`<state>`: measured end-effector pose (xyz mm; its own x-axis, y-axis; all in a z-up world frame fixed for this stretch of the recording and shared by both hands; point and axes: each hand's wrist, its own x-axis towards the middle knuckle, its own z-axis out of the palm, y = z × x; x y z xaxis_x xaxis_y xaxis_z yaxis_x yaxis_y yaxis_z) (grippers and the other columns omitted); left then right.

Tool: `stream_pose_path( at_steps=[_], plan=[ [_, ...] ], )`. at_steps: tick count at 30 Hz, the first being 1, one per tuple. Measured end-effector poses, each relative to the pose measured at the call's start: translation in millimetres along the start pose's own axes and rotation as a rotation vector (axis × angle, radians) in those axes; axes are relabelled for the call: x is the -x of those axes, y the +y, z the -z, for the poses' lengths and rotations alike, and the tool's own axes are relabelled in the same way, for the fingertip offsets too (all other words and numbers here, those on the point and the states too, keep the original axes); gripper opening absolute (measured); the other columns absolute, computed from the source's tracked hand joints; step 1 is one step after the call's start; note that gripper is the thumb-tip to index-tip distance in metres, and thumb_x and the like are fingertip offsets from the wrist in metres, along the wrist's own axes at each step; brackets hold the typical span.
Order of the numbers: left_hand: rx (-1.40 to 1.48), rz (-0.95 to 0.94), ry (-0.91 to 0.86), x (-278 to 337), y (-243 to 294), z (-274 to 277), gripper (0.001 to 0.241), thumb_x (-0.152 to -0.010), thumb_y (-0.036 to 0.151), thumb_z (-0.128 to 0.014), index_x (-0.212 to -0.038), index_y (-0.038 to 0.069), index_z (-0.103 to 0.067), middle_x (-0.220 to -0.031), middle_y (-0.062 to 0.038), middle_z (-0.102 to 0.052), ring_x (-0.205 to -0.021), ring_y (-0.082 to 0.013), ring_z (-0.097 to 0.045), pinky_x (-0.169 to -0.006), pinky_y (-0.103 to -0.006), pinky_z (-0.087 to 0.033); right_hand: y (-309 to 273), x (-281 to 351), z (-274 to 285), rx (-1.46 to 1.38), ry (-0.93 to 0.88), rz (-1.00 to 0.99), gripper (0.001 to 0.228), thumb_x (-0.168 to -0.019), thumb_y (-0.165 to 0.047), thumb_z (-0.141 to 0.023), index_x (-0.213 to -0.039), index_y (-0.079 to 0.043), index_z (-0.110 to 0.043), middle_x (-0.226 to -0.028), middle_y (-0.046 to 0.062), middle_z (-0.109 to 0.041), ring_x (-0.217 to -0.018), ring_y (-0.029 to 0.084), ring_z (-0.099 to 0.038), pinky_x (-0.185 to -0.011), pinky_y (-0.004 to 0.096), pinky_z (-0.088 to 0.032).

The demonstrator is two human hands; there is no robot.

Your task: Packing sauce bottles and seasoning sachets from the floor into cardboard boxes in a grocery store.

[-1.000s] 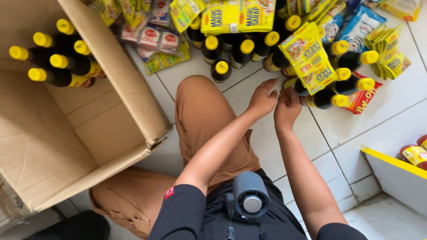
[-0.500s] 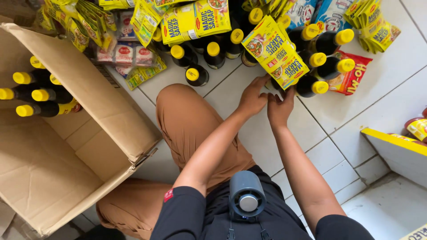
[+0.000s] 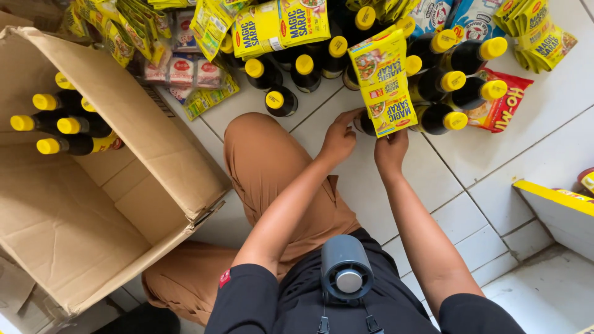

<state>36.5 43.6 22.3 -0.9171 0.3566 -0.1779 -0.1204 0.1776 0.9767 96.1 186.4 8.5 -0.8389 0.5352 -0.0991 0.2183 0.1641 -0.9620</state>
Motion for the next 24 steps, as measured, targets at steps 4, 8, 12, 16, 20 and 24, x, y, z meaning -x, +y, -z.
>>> stream_pose_path(
  at_steps=[4,8,12,16,20,24],
  plan=[
    [0.045,0.04,-0.01,11,4,3,0.065,-0.08,-0.008,-0.046,-0.143,0.004,-0.054,-0.138,-0.022,-0.061,-0.127,-0.0343,-0.059,-0.104,-0.0361,-0.048,-8,12,-9,0.154,0.013,0.046,0.027,-0.092,0.006,-0.06,-0.118,0.008,-0.065,-0.113,0.018,-0.073,-0.107,0.023,-0.07,-0.091,0.033,-0.054],
    [-0.081,0.041,0.013,22,18,21,0.056,-0.086,-0.003,-0.051,-0.142,0.003,-0.056,-0.127,-0.024,-0.067,-0.115,-0.0359,-0.067,-0.099,-0.0364,-0.052,-16,19,-9,0.241,-0.03,0.082,0.026,-0.088,0.007,-0.06,-0.113,0.009,-0.067,-0.107,0.021,-0.074,-0.102,0.026,-0.072,-0.088,0.036,-0.055],
    [-0.126,0.155,-0.014,48,47,60,0.056,-0.083,0.001,-0.051,-0.138,0.004,-0.06,-0.117,-0.025,-0.069,-0.104,-0.0376,-0.069,-0.09,-0.0385,-0.054,-42,36,-20,0.288,-0.165,0.042,0.025,-0.082,0.006,-0.06,-0.105,0.008,-0.068,-0.098,0.022,-0.075,-0.096,0.028,-0.075,-0.086,0.036,-0.057],
    [-0.126,0.151,0.024,78,81,99,0.051,-0.086,0.004,-0.051,-0.137,0.006,-0.061,-0.11,-0.026,-0.07,-0.1,-0.0386,-0.07,-0.089,-0.0403,-0.055,-97,49,-38,0.228,-0.273,0.075,0.032,-0.079,0.007,-0.054,-0.107,0.006,-0.069,-0.099,0.019,-0.076,-0.095,0.023,-0.074,-0.086,0.035,-0.056],
    [-0.144,0.112,0.12,117,142,148,0.047,-0.087,0.005,-0.052,-0.132,0.004,-0.066,-0.105,-0.026,-0.07,-0.099,-0.0401,-0.069,-0.088,-0.0416,-0.055,-166,68,-63,0.282,-0.354,0.155,0.024,-0.083,0.008,-0.055,-0.103,0.007,-0.068,-0.091,0.015,-0.072,-0.087,0.017,-0.067,-0.079,0.031,-0.053],
    [-0.16,-0.022,0.311,155,182,197,0.048,-0.087,0.004,-0.054,-0.134,-0.002,-0.062,-0.105,-0.025,-0.07,-0.1,-0.038,-0.069,-0.09,-0.0407,-0.055,-241,91,-100,0.154,-0.482,0.214,0.012,-0.092,0.008,-0.056,-0.099,0.006,-0.065,-0.083,0.002,-0.062,-0.079,0.005,-0.054,-0.068,0.024,-0.045]
  ],
)
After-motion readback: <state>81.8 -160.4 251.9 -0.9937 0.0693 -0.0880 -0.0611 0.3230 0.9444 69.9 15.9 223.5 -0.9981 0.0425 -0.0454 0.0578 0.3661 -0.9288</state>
